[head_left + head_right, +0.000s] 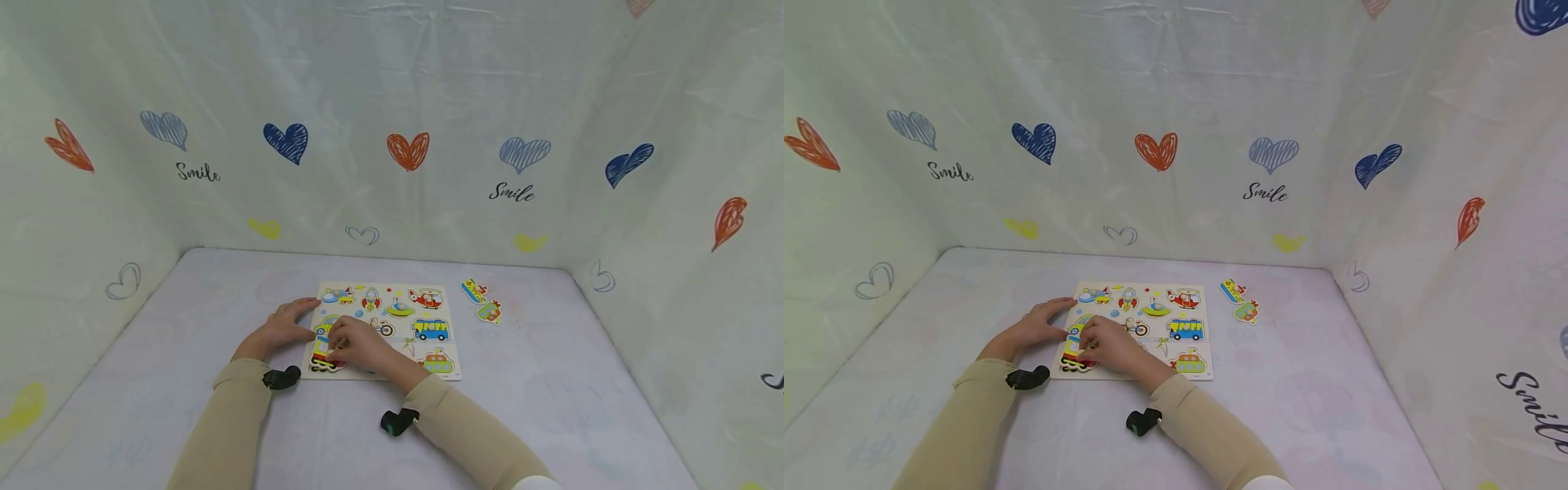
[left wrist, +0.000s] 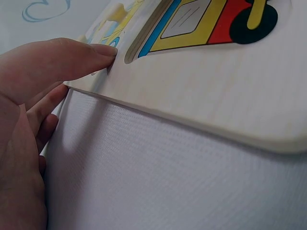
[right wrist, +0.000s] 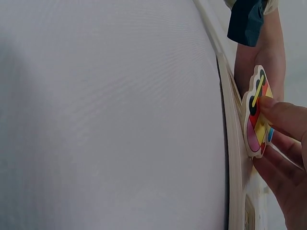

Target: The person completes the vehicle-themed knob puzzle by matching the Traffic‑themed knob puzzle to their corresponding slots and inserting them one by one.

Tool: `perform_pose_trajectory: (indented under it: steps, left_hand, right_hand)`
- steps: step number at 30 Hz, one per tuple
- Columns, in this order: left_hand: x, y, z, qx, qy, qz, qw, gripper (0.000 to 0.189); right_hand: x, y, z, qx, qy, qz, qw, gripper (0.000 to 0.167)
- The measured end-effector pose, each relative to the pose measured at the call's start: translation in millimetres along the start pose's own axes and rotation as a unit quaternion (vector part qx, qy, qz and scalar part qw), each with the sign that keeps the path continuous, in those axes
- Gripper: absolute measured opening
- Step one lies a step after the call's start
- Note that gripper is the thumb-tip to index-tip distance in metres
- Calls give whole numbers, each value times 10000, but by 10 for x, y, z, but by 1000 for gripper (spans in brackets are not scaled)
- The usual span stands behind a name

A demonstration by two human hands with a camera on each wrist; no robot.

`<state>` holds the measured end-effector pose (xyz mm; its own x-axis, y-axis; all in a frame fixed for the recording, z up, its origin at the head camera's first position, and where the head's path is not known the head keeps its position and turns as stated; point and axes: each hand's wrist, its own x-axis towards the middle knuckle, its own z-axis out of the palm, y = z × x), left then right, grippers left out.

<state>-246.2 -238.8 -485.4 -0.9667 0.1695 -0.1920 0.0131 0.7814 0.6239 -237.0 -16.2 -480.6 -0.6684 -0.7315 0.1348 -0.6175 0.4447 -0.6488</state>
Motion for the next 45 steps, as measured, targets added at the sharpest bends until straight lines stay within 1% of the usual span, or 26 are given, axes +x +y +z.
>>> perform_pose_trajectory:
  steps: [7, 17, 21, 27, 36, 41, 45]
  left_hand:
    - [6, -20, 6, -104, 26, 11, 9999, 78]
    - [-22, 12, 1, -120, 58, 8, 9999, 79]
    - [-19, 17, 4, -108, 75, -38, 9999, 78]
    - [-9, 4, 19, -105, 50, -102, 9999, 78]
    - [7, -8, 14, -61, 29, -98, 9999, 80]
    - [-1, 8, 15, -42, 13, -167, 9999, 80]
    - [-5, 16, 14, -39, 1, -139, 9999, 80]
  right_hand:
    - [22, 6, 52, 45, -58, 200, 9998, 9]
    - [30, 17, 90, -67, -87, 182, 9998, 9]
    - [31, 13, 94, -18, -104, 185, 9998, 10]
    - [29, -18, 98, 64, -140, 295, 9994, 9]
    - [45, -19, 106, -260, -200, 90, 9994, 9]
    - [63, 12, 118, -207, -217, 92, 9995, 10]
    - [77, 38, 123, -96, -269, 142, 9995, 11]
